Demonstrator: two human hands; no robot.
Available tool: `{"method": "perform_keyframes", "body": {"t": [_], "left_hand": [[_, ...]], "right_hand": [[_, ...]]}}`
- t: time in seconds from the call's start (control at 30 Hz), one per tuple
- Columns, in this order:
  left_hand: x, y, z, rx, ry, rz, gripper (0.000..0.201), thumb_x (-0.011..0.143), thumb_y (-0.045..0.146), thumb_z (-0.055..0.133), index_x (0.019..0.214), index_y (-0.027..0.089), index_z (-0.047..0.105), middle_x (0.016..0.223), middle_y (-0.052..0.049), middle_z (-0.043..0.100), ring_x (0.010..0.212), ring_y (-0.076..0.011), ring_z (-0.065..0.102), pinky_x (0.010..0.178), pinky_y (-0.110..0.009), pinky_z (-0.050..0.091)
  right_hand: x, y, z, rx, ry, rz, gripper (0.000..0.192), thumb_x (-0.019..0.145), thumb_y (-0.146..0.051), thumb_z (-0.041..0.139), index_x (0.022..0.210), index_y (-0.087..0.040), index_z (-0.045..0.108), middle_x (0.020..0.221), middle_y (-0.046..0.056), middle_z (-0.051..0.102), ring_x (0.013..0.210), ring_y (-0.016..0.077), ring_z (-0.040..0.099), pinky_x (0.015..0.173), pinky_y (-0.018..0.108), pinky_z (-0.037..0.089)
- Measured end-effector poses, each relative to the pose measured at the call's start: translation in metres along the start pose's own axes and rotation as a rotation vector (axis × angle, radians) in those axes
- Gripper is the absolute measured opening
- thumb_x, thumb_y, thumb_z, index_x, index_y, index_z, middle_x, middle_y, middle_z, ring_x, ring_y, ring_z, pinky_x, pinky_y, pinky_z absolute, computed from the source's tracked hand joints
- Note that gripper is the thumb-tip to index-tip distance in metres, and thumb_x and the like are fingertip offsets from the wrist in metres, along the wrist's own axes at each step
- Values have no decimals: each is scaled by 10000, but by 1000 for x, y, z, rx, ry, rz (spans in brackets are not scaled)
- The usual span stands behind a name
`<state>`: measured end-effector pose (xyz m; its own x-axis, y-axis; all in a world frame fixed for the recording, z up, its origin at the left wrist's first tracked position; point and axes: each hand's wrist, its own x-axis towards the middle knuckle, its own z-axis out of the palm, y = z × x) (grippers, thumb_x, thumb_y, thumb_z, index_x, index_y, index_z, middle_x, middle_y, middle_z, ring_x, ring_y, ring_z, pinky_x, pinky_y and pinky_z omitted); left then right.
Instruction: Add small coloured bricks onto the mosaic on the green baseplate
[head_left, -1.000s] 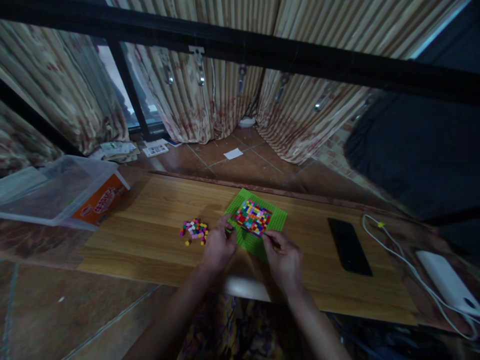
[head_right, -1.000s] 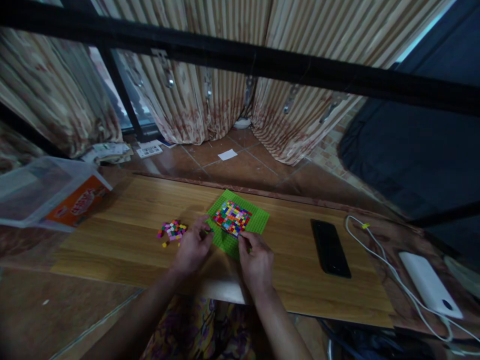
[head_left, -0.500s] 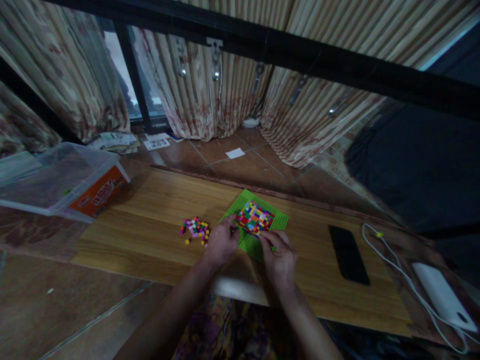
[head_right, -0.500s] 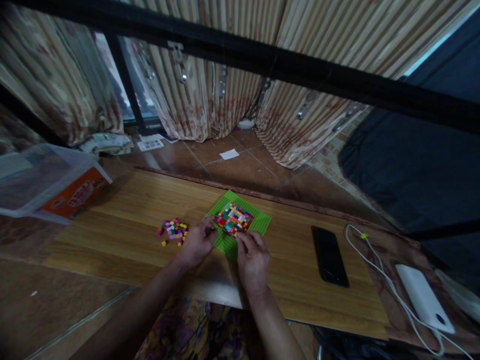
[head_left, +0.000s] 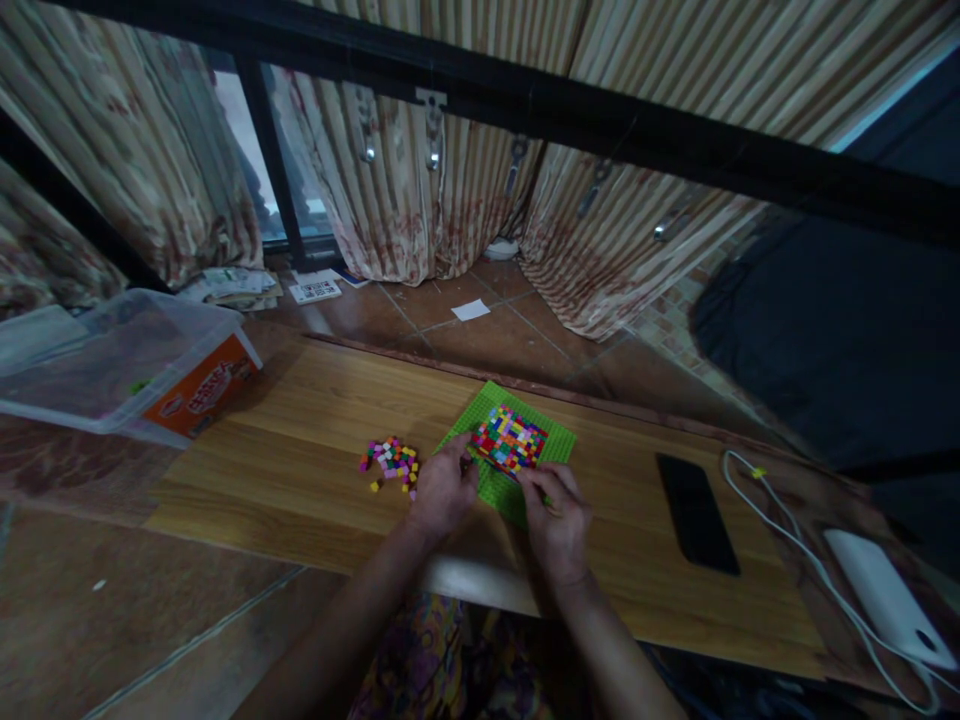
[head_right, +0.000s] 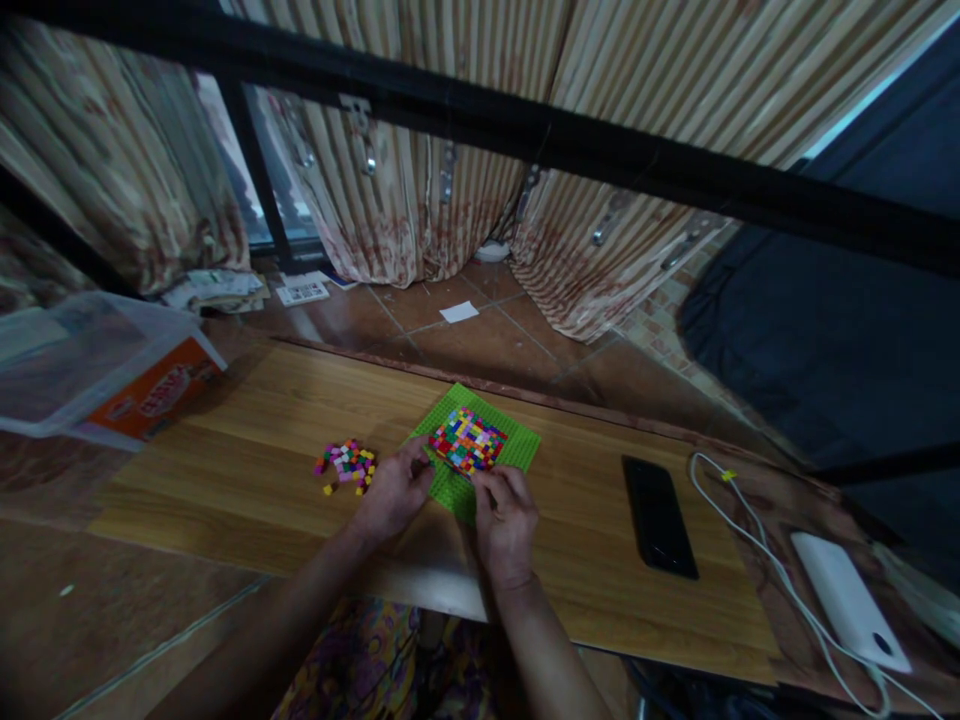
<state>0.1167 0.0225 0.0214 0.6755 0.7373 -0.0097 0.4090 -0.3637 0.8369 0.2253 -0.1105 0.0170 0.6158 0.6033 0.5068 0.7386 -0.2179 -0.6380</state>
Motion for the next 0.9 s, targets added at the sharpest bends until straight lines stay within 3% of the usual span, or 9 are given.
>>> {"method": "perform_keyframes", "body": {"t": [0.13, 0.23, 0.33, 0.6, 0.8, 0.9], "left_hand": [[-2, 1, -3, -10, 14, 11, 455, 786, 143, 504, 1237, 152, 566, 920, -56, 698, 771, -162, 634, 743, -280, 496], [-10, 2, -6, -31, 68, -5, 361, 789, 151, 515, 1138, 161, 610, 959, -62, 687, 778, -158, 636, 741, -278, 500], [-28, 5, -6, -67, 76, -14, 389, 814, 186, 516, 1199, 167, 564, 938, -47, 675, 771, -149, 637, 735, -273, 504], [-62, 23, 12, -128, -151, 83, 540, 815, 165, 521, 1346, 210, 438, 903, -12, 690, 808, -131, 654, 768, -261, 513], [-58, 33, 16, -196, -147, 42, 525, 814, 172, 537, 1327, 223, 441, 902, 7, 689, 805, -118, 659, 781, -258, 521], [-58, 33, 18, -221, -136, 50, 473, 830, 184, 529, 1297, 219, 465, 992, -15, 693, 822, -117, 660, 785, -257, 524]], "right_hand": [[0, 2, 1, 34, 6, -5, 185, 910, -267, 561, 828, -225, 722, 850, 39, 645, 791, 156, 624, 732, 284, 529], [-7, 1, -4, 79, 38, 4, 159, 901, -281, 581, 961, -236, 721, 905, 50, 669, 828, 168, 643, 775, 309, 542], [-20, -5, -12, 142, 67, 44, 183, 911, -285, 562, 1008, -241, 710, 920, 60, 688, 853, 182, 657, 785, 327, 551], [-40, -26, -24, 444, -254, 258, 195, 895, -317, 579, 999, -248, 729, 927, 45, 724, 852, 178, 681, 752, 292, 552], [-38, -18, -27, 479, -224, 339, 178, 870, -304, 593, 945, -247, 744, 898, 34, 732, 825, 178, 680, 733, 290, 541], [-36, -14, -24, 447, -149, 358, 175, 866, -328, 600, 915, -234, 739, 882, 34, 730, 806, 175, 673, 735, 291, 532]]}}
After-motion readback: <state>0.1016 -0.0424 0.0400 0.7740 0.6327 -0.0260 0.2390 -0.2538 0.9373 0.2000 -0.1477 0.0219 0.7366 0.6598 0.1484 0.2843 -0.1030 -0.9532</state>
